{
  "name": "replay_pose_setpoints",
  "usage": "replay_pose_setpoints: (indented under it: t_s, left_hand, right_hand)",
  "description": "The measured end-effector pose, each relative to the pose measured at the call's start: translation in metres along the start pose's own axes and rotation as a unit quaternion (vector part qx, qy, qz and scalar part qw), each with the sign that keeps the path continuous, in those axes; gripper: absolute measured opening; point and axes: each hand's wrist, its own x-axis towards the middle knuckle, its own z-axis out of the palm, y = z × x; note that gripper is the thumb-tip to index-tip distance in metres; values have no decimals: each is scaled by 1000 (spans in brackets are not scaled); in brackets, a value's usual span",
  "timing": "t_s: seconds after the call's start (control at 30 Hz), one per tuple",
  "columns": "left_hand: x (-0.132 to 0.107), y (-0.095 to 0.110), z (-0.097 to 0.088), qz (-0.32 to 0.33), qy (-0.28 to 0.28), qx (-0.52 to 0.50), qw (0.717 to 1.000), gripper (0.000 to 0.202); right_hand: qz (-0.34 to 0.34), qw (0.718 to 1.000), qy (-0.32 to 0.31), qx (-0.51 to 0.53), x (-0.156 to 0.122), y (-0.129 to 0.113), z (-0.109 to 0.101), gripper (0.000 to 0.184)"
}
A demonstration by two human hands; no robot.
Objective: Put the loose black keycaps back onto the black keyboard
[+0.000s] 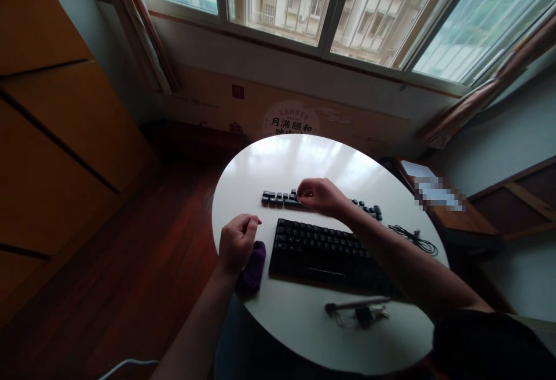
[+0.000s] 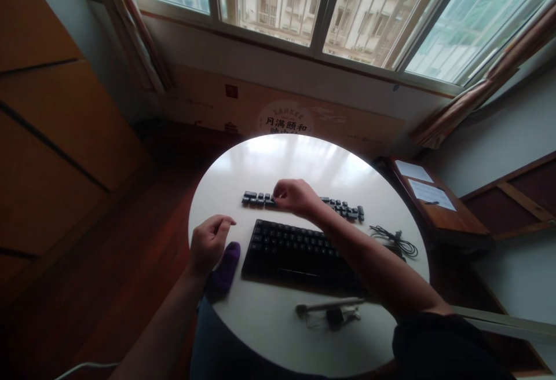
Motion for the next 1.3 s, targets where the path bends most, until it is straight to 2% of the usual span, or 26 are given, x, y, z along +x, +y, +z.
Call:
replay_pose_setpoints:
  t_s: [0.13,0.27,0.37,0.47,0.73,1.13,1.3]
  left_hand:
    - [0,2,1,-2,-4,-2,1000,32]
    - [-1,1,2,-2,-2,-2,1000,33]
    - [-1,0,2,0,0,1,1000,33]
    - [-2,0,2,5,0,4,1000,32]
    - [-2,1,2,8,2,3,1000,31]
    - [-2,1,2,1,4,-2,1000,31]
    - [-2,3,2,2,5,-3,1000,31]
  right_hand:
    - [-61,997,-33,30,-71,-9,8,15]
    - [-50,998,-36,-1,-104,-9,32,18]
    - [-56,998,-10,-25,-109,-6,46,15]
    - [-85,995,0,-56,-109,-7,50,15]
    - [-99,989,-51,-96,-109,-14,41,19]
    - [-61,982,-120,-131,-104,-26,28,9]
    - [-40,983,-123,-133,-105,-26,31,9]
